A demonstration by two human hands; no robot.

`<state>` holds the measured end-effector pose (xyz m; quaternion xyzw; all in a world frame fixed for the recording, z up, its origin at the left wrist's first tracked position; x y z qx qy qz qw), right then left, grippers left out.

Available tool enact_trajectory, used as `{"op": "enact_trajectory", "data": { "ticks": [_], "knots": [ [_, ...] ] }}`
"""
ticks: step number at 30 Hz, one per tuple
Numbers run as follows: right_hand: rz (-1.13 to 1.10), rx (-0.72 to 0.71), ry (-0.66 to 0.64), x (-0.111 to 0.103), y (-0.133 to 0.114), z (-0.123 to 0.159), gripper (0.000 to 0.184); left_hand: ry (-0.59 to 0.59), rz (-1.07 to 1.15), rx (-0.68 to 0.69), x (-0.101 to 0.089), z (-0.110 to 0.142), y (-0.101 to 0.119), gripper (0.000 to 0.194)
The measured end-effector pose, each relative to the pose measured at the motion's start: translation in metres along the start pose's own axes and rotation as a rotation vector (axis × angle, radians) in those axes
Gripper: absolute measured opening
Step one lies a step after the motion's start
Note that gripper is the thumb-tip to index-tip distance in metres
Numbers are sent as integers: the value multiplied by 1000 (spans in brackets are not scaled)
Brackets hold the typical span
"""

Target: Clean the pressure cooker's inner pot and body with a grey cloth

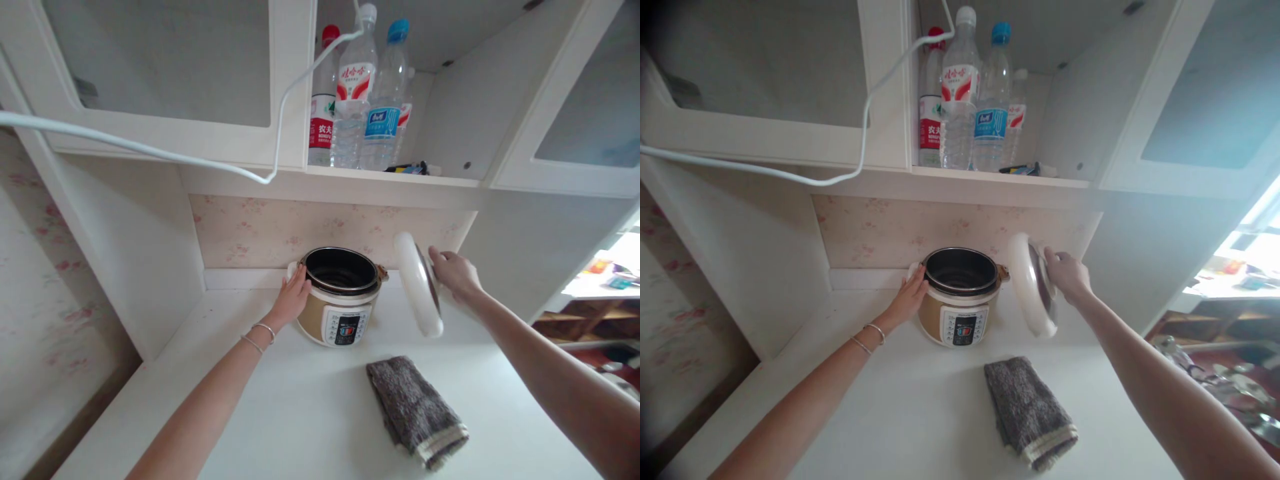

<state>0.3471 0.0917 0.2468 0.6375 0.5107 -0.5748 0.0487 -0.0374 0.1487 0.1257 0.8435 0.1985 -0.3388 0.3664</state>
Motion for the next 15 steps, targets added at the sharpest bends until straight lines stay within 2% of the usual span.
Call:
{"op": "enact_trajectory", "data": {
  "ticks": [3, 6, 8, 11, 15],
  "knots": [
    [99, -174, -61, -15, -61, 14, 67, 32, -79, -31, -11, 1, -7, 60],
    [169, -382, -104, -12, -113, 31, 69, 21, -166, -45, -22, 7, -15, 54],
    [213, -487, -125, -1, -141, 42, 69, -3, -206, -7, -27, 12, -18, 51],
    [261, -596, -139, 23, -176, 55, 70, -3, -246, 10, -32, 18, -19, 60],
    [325, -661, -173, 56, -205, 67, 71, -40, -218, -41, -34, 18, -18, 72]
  ]
}}
Point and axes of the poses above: each hand's wrist, its own z-axis away from the middle knuckle, its own x-axis out of the palm, y = z × x, the point moved 1 cm from there along -z, towards the middle knuckle, and after that the axes turned 12 degrees about x, right-handed, at the moved point
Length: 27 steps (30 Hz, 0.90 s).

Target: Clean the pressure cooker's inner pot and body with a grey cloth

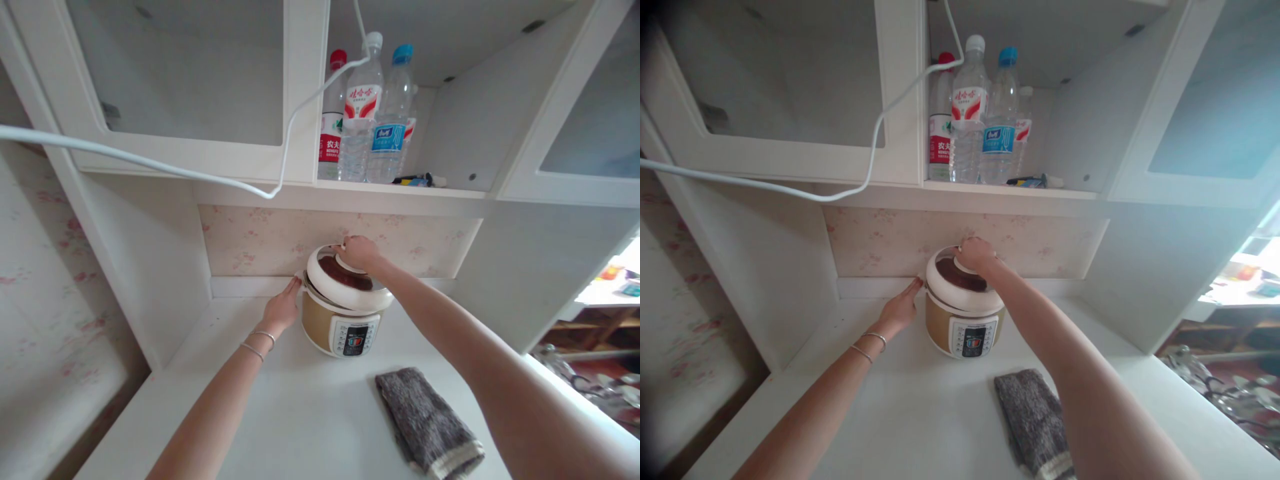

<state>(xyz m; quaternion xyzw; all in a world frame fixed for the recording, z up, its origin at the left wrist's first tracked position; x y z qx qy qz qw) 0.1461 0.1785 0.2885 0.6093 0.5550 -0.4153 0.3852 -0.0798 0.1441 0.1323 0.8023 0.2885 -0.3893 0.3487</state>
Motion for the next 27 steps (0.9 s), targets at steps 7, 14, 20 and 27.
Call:
{"op": "enact_trajectory", "data": {
  "ticks": [7, 14, 20, 27],
  "knots": [
    [54, -80, -85, 26, -15, -16, 67, 17, -20, 31, 2, 0, -2, 79],
    [81, -124, -91, 42, -16, -26, 60, 28, 8, 53, 4, 1, -5, 80],
    [108, -248, -81, 39, -11, -25, 51, -10, -19, 14, 2, -1, -3, 81],
    [202, -545, -48, 34, -2, -20, 46, -34, -85, -14, 2, -1, -2, 77]
  ]
}}
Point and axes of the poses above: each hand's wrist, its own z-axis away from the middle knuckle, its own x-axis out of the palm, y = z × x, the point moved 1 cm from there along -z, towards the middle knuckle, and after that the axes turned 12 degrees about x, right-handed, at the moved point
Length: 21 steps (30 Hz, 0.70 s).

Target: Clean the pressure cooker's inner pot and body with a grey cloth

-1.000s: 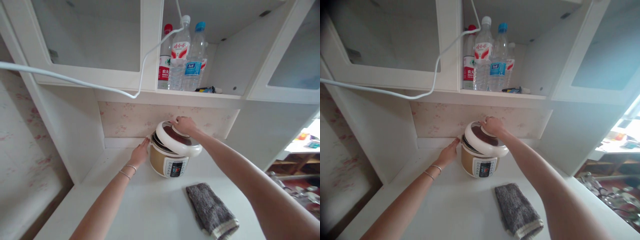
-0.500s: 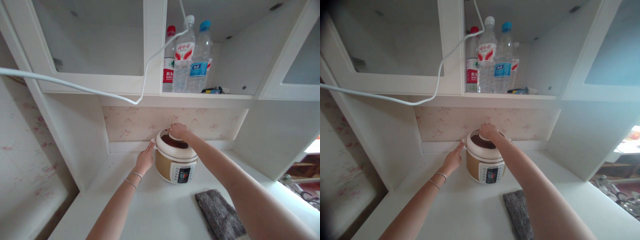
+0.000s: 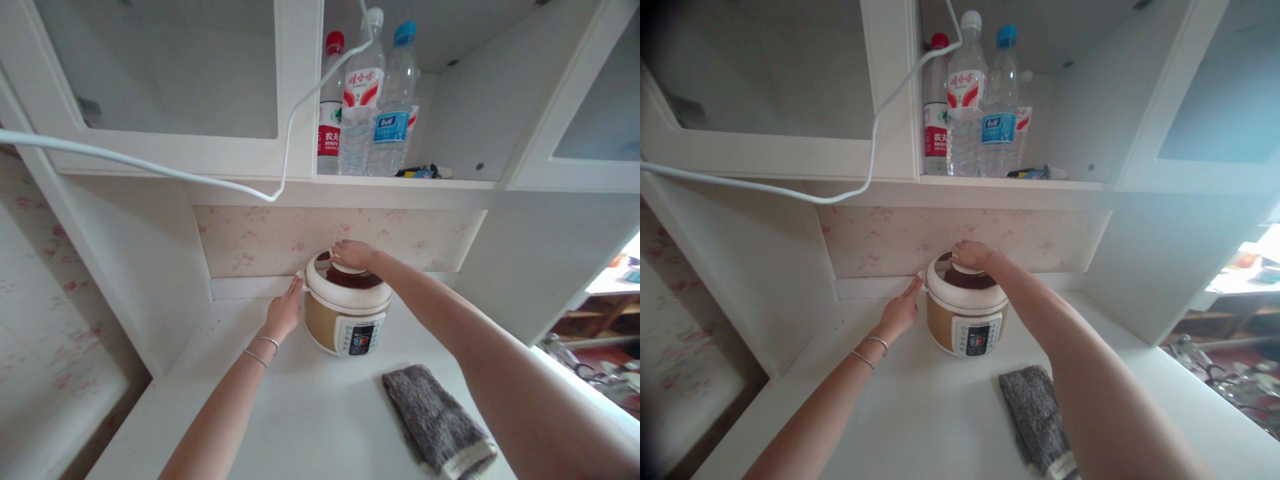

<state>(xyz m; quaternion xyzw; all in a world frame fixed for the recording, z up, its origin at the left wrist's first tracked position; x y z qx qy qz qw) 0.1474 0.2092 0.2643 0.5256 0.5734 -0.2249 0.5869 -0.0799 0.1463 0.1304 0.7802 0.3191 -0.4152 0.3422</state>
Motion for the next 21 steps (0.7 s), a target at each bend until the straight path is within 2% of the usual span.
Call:
{"op": "enact_trajectory", "data": {
  "ticks": [4, 7, 10, 12, 15, 18, 20, 21],
  "knots": [
    [8, 30, 16, -7, -2, 6, 46, -2, 28, -5, -1, 3, 1, 77],
    [-72, 76, 150, -22, -11, 24, 41, 1, 31, -6, -1, 4, 3, 76],
    [-240, 182, 336, -33, -22, 67, 39, 12, 18, 11, -3, 4, 4, 77],
    [-382, 305, 351, -27, -29, 109, 37, 5, 15, 21, -3, 4, 4, 79],
    [-545, 475, 162, 9, -36, 182, 36, -16, 7, 18, -2, 4, 2, 81],
    [-617, 609, -157, 66, -44, 253, 39, -14, 9, 16, 1, 4, 1, 79],
    [-630, 656, -340, 102, -51, 292, 48, -7, 13, 29, 1, 3, 1, 76],
    [-588, 674, -367, 116, -56, 308, 56, -10, 14, 32, 0, 4, 2, 75]
  ]
}}
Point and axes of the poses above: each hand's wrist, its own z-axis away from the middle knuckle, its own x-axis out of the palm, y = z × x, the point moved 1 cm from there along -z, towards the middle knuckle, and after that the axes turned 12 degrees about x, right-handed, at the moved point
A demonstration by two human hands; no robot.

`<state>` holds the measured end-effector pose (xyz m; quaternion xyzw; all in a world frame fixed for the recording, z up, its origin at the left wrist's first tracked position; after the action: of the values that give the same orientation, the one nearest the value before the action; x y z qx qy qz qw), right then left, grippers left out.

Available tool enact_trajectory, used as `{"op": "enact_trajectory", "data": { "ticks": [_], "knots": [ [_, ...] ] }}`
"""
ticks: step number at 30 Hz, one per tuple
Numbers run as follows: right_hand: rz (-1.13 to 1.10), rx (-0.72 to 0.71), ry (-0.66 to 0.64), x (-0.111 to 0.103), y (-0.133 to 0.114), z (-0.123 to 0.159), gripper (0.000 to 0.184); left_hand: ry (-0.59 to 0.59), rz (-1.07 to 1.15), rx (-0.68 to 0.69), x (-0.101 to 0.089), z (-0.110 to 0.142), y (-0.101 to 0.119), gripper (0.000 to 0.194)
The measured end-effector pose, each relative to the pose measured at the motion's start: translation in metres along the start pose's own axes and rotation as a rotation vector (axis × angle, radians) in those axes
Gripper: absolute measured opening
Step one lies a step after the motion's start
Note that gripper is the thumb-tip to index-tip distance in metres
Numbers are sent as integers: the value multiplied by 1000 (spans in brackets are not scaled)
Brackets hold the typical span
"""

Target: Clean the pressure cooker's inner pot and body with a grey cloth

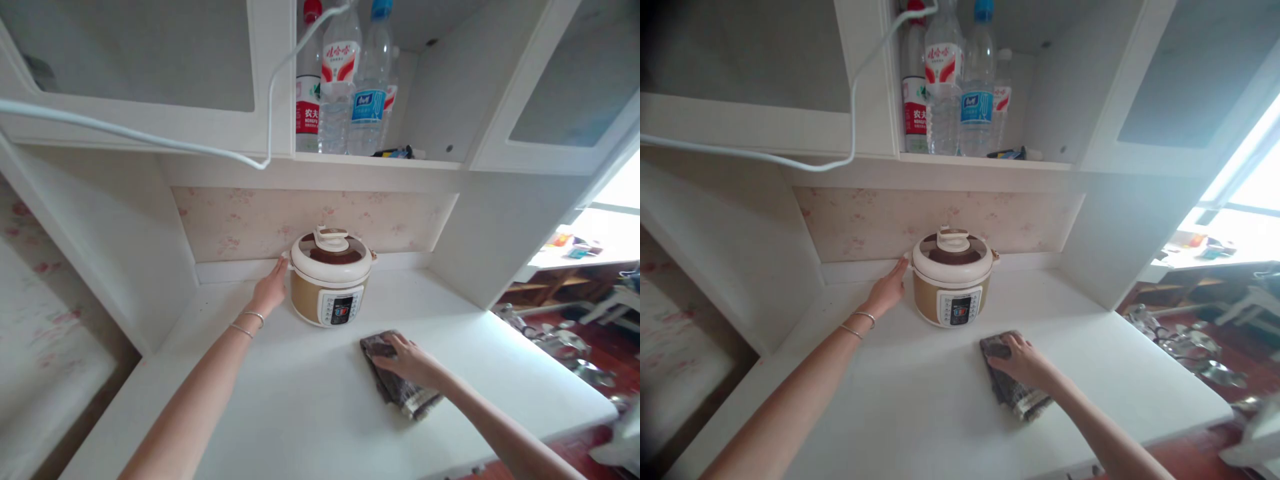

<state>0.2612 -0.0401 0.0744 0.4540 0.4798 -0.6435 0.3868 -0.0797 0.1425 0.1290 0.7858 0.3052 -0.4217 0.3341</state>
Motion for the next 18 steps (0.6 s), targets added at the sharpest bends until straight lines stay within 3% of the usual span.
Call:
{"op": "enact_trajectory", "data": {
  "ticks": [3, 6, 8, 10, 11, 14, 18],
  "knots": [
    [110, 3, 65, 30, 20, 15, 70, -30, -6, -31, -7, 5, 9, 73],
    [114, -17, 104, 35, 21, 21, 56, 35, -7, -67, -16, 22, 31, 68],
    [106, 63, 119, 31, 19, 20, 51, 122, 42, -57, -15, 41, 52, 60],
    [97, 152, 124, 28, 16, 18, 49, 116, 174, -42, -3, 63, 74, 52],
    [91, 152, 121, 29, 14, 18, 49, 59, 273, -42, 8, 74, 84, 50],
    [86, 21, 114, 40, 8, 24, 64, -183, 581, -107, 46, 104, 111, 48],
    [23, -64, 147, 55, 12, 35, 63, -335, 910, -319, 83, 130, 141, 49]
  ]
}}
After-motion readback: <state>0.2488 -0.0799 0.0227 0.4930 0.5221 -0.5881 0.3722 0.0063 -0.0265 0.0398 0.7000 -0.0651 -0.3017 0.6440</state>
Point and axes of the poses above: each hand's wrist, its own z-axis away from the middle knuckle, its own x-axis out of the palm, y = z × x, the point moved 1 cm from there along -z, towards the middle knuckle, and after that the axes turned 12 degrees about x, right-handed, at the moved point
